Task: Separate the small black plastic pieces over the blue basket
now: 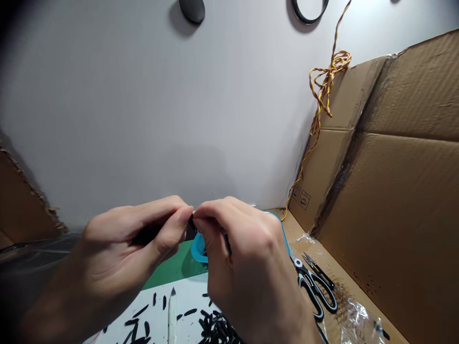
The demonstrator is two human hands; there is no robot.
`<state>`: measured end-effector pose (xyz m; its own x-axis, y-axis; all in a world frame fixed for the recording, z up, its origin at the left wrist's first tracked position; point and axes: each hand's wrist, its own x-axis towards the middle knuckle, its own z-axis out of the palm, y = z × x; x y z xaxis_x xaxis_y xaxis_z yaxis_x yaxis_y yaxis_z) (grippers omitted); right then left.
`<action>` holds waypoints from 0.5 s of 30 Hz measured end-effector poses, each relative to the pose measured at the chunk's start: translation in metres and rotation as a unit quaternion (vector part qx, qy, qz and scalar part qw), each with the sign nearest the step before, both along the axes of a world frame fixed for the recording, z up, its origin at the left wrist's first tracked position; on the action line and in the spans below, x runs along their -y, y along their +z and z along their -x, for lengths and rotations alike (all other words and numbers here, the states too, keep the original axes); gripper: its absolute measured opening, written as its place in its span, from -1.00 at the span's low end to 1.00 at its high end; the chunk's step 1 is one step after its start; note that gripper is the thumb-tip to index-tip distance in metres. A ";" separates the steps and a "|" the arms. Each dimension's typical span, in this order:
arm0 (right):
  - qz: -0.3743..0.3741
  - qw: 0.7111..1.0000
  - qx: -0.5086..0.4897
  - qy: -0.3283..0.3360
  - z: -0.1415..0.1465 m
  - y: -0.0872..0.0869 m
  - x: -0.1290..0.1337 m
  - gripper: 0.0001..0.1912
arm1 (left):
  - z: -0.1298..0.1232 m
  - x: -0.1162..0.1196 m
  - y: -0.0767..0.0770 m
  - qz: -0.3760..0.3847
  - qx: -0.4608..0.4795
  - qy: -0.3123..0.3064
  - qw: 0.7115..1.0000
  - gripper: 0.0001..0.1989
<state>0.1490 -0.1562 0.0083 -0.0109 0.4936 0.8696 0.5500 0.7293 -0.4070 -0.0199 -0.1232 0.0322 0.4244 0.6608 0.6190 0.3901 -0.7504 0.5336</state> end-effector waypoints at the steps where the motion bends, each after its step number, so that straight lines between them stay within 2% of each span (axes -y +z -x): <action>1: -0.009 1.000 0.005 -0.017 0.002 -0.001 0.000 -0.83 | 0.000 0.000 0.000 -0.003 0.003 0.004 1.000 -0.58; 7: -0.041 0.997 -0.021 -0.059 0.018 -0.002 -0.001 -0.82 | 0.000 -0.003 -0.001 -0.021 0.023 0.016 0.999 -0.55; 15: -0.021 0.995 -0.065 -0.072 0.013 -0.003 -0.005 -0.86 | -0.002 -0.006 -0.004 0.029 0.064 0.020 0.997 -0.52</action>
<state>0.1356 -0.1510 0.0054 0.1717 0.4454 0.8787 0.5951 0.6640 -0.4528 -0.0178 -0.1173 0.0284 0.3173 0.7121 0.6263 0.3451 -0.7018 0.6232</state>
